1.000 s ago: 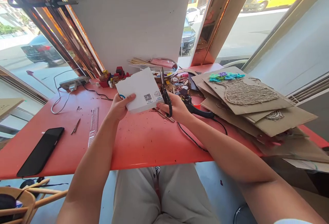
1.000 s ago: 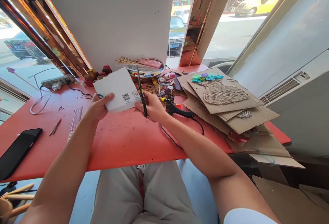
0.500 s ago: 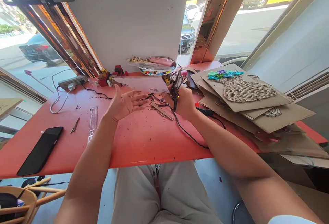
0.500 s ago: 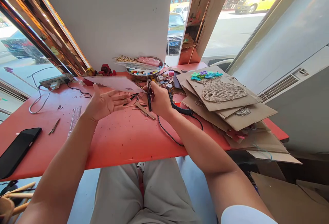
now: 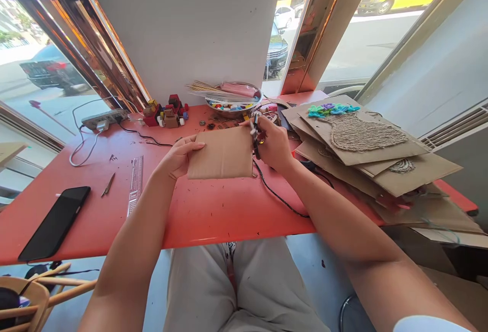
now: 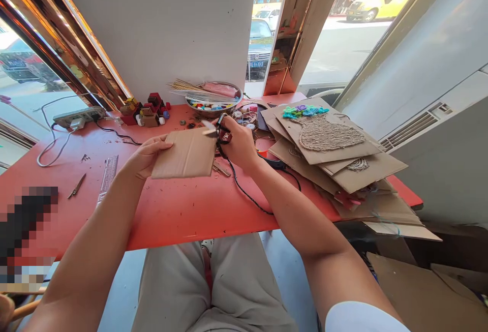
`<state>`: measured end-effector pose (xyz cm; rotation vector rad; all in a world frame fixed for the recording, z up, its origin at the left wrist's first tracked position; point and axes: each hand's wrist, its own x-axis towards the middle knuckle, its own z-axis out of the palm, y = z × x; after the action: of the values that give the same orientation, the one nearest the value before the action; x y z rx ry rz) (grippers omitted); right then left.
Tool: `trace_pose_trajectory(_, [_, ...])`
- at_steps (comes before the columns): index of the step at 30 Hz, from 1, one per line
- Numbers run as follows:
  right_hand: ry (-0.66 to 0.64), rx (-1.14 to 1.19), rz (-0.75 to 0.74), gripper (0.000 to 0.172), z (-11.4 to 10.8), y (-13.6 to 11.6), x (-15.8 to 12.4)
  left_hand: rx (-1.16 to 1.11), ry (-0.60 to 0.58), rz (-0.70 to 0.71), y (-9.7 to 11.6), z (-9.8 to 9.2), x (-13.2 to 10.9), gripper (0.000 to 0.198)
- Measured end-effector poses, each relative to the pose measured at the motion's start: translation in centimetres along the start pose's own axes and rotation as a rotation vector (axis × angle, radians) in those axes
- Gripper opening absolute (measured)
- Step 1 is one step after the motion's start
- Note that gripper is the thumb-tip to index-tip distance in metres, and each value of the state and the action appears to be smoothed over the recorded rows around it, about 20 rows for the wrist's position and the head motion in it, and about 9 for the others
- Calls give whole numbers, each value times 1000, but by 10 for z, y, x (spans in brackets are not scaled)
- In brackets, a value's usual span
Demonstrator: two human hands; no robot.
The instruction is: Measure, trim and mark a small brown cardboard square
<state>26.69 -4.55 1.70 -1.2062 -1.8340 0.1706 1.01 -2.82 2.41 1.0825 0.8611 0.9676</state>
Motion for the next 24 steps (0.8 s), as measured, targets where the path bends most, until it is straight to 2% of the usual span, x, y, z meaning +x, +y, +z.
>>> trace_pose_trajectory(3, [10,323,192,32,-1,-9,3,3,67,197,0,-2,2,39])
trace_pose_trajectory(6, [-71,594,325,53,-3,-15,4,-3,119,319,1,-7,4,46])
trace_pose_trajectory(9, [-119,728,377,53,-2,-16,4,-17,160,372,0,-11,5,53])
trace_pose_trajectory(12, [-69,686,315,43,1,-15,3,-6,151,353,-1,-9,4,54])
trace_pose_trajectory(15, [15,530,215,34,2,-15,3,25,97,260,-1,-4,1,46])
trace_pose_trajectory(18, [11,385,148,23,1,-17,3,50,69,111,0,-1,-1,34])
trace_pose_trajectory(21, [-10,323,165,14,-2,-22,4,4,118,33,1,-4,1,28])
trace_pose_trajectory(24, [-4,376,231,34,-3,-28,3,-4,93,63,0,-6,4,42])
